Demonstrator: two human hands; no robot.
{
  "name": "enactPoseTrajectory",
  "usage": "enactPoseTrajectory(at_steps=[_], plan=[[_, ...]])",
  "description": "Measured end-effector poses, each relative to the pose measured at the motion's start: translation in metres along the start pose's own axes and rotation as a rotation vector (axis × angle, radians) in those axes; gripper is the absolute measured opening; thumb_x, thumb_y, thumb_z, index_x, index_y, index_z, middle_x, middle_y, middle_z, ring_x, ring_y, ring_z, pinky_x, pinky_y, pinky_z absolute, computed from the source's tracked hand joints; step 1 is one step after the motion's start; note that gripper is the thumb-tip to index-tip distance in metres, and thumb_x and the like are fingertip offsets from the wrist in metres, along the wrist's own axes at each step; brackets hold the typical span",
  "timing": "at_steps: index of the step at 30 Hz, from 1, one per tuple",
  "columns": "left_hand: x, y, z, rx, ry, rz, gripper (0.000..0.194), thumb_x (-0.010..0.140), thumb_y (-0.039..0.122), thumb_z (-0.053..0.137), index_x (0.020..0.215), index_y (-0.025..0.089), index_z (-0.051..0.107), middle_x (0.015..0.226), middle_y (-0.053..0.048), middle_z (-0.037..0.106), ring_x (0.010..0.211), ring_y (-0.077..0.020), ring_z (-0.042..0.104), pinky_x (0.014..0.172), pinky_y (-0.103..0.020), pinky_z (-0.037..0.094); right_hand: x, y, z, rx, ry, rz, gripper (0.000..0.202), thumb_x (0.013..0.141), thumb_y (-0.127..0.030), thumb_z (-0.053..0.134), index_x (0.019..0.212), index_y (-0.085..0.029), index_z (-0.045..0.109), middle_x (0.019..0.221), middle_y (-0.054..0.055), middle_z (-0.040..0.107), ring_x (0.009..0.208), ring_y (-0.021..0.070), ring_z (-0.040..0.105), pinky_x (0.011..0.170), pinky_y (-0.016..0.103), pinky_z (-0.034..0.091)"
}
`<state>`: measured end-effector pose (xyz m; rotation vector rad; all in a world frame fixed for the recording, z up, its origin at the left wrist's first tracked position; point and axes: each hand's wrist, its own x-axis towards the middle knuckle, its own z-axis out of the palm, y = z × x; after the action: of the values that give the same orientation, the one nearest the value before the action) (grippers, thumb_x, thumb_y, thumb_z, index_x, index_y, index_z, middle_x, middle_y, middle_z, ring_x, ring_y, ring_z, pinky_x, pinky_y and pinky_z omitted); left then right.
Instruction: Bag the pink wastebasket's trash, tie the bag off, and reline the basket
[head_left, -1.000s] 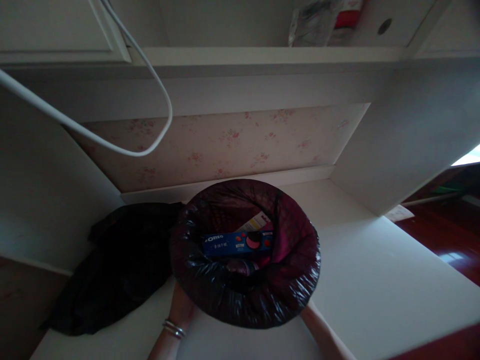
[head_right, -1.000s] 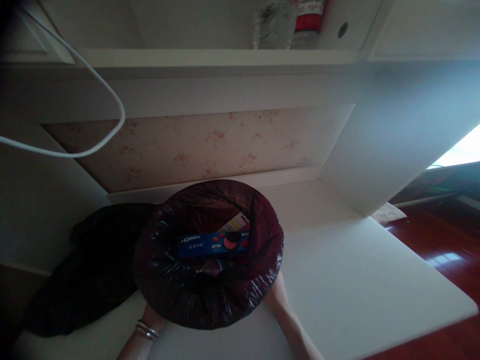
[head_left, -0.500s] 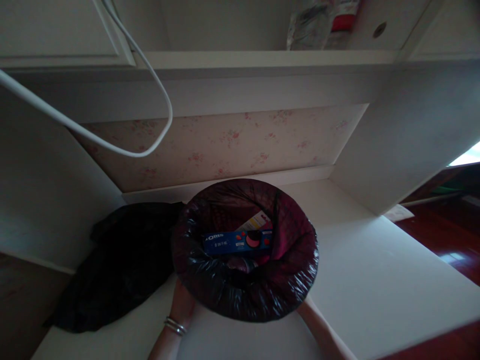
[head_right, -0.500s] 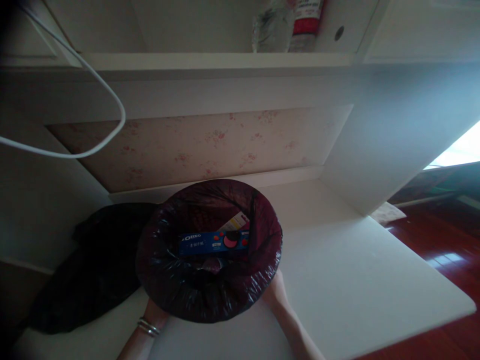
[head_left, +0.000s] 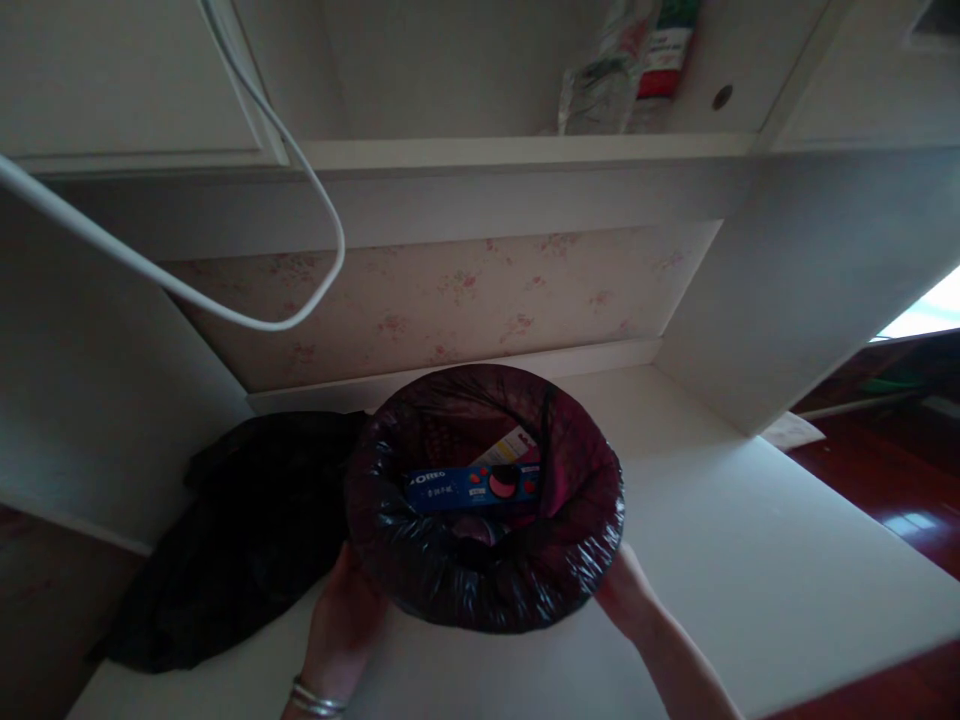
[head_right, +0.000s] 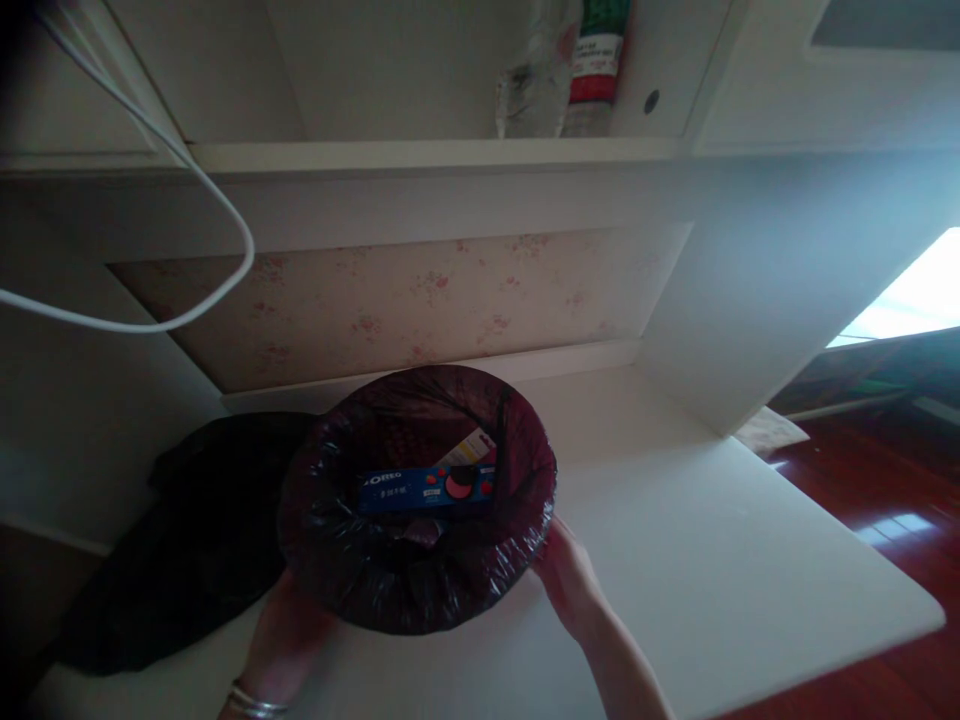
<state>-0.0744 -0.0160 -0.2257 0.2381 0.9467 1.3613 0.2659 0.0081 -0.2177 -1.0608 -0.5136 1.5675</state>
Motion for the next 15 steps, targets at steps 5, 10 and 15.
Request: enactPoseTrajectory(at_steps=[5,10,15], plan=[[-0.032,0.014,0.025,-0.1,-0.184,0.069,0.039,0.102,0.023,0.04,0.102,0.027,0.078,0.108,-0.004,0.079,0.098,-0.0194,0.075,0.084,-0.032,0.062,-0.008,-0.018,0.014,0.111,-0.133,0.095,0.032,0.077,-0.046,0.077,0.1,-0.024,0.077,0.102,0.004,0.079,0.089,0.0201,0.07,0.079,0.032,0.053],[-0.041,0.023,0.043,-0.168,-0.365,0.064,0.047,0.104,0.024,0.03,0.109,0.021,0.077,0.109,-0.008,0.079,0.101,-0.0209,0.075,0.087,-0.034,0.061,-0.008,-0.031,0.021,0.16,-0.143,0.071,0.028,0.076,-0.043,0.079,0.096,-0.024,0.076,0.093,0.001,0.079,0.08,0.0173,0.069,0.075,0.031,0.053],[-0.043,0.033,0.051,-0.222,-0.375,-0.014,0.045,0.103,0.019,0.033,0.106,0.023,0.078,0.109,-0.006,0.079,0.1,-0.0194,0.075,0.088,-0.03,0.06,-0.012,-0.049,0.029,0.189,-0.143,0.06,0.027,0.076,-0.046,0.078,0.09,-0.024,0.075,0.087,0.0,0.077,0.073,0.0162,0.066,0.071,0.031,0.054]])
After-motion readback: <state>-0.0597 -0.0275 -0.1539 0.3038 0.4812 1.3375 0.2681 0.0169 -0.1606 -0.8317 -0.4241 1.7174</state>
